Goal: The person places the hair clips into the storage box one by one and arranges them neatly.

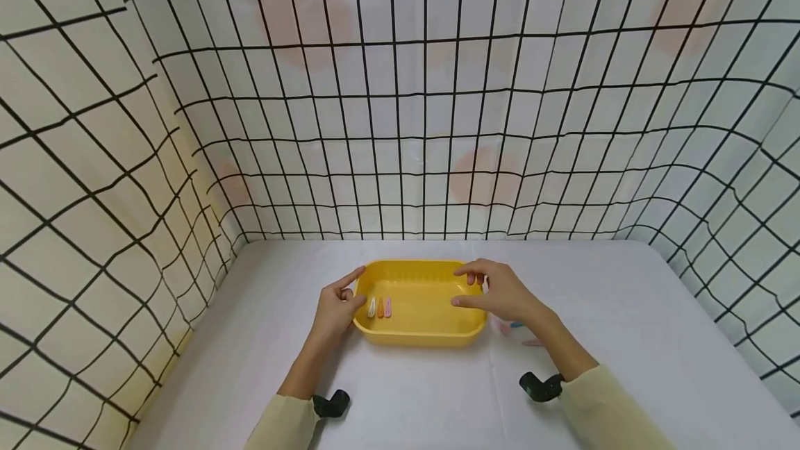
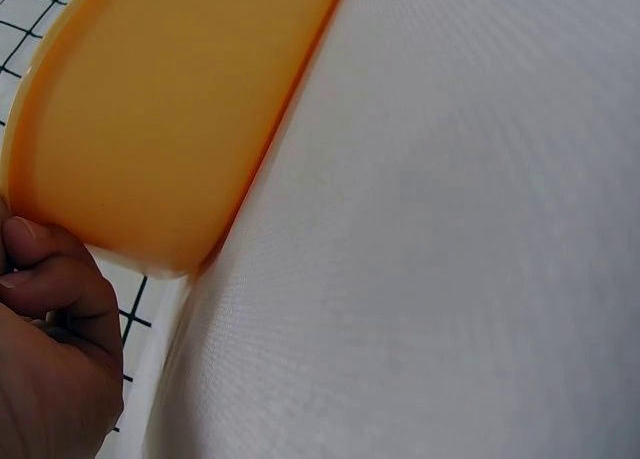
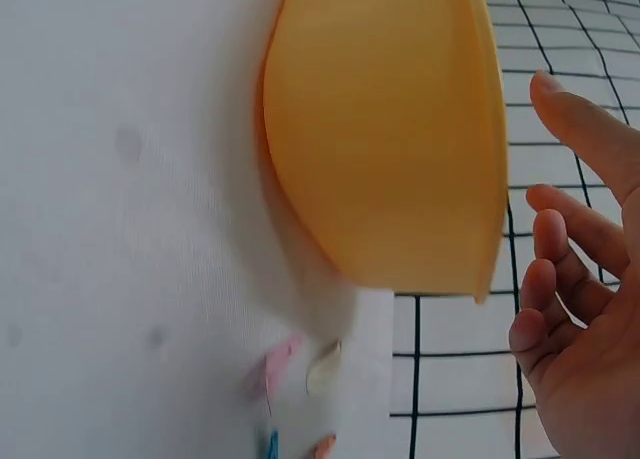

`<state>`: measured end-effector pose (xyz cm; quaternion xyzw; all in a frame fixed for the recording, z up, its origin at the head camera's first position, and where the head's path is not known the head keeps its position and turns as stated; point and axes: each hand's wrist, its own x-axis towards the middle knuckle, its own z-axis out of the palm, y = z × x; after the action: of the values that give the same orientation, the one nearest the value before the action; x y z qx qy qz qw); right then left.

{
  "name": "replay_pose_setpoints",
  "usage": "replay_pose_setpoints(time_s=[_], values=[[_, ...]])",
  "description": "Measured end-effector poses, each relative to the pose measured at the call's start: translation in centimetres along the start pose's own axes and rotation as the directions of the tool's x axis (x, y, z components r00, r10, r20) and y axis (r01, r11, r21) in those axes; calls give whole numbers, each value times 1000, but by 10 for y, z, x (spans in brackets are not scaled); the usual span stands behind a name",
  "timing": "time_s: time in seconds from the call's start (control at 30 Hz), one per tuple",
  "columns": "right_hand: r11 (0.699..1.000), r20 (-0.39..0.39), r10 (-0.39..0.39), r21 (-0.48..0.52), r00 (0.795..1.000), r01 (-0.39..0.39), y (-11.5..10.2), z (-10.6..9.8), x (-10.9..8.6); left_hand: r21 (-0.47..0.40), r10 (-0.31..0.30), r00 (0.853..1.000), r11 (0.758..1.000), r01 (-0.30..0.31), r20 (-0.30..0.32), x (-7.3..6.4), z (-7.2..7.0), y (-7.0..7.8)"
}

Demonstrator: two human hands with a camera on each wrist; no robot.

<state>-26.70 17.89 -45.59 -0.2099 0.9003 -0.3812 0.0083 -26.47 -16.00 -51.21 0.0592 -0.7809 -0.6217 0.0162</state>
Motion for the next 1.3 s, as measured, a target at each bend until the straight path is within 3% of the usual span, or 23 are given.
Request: replay_pose_setpoints(time_s=[0.37,0.6,0.87,1.3], values=[[994,-89,82,-68,993,-89,36,-41,-29,-8,18,1000,1000,-18,-2,0,0,0],[984,-116,132,-107,985,-144,62,-56,-48,-11,9,1000,1000,-9,4,0,-1,0],[964,-135,193,-159,972,-214,88,-61,-59,-16,3,1000,1000,-3,3,0,-1,-1],[955,-108,250,-137,962,-263,128,-57,-65,-29,-2,1000,1000,2,9,-1,-1,0]])
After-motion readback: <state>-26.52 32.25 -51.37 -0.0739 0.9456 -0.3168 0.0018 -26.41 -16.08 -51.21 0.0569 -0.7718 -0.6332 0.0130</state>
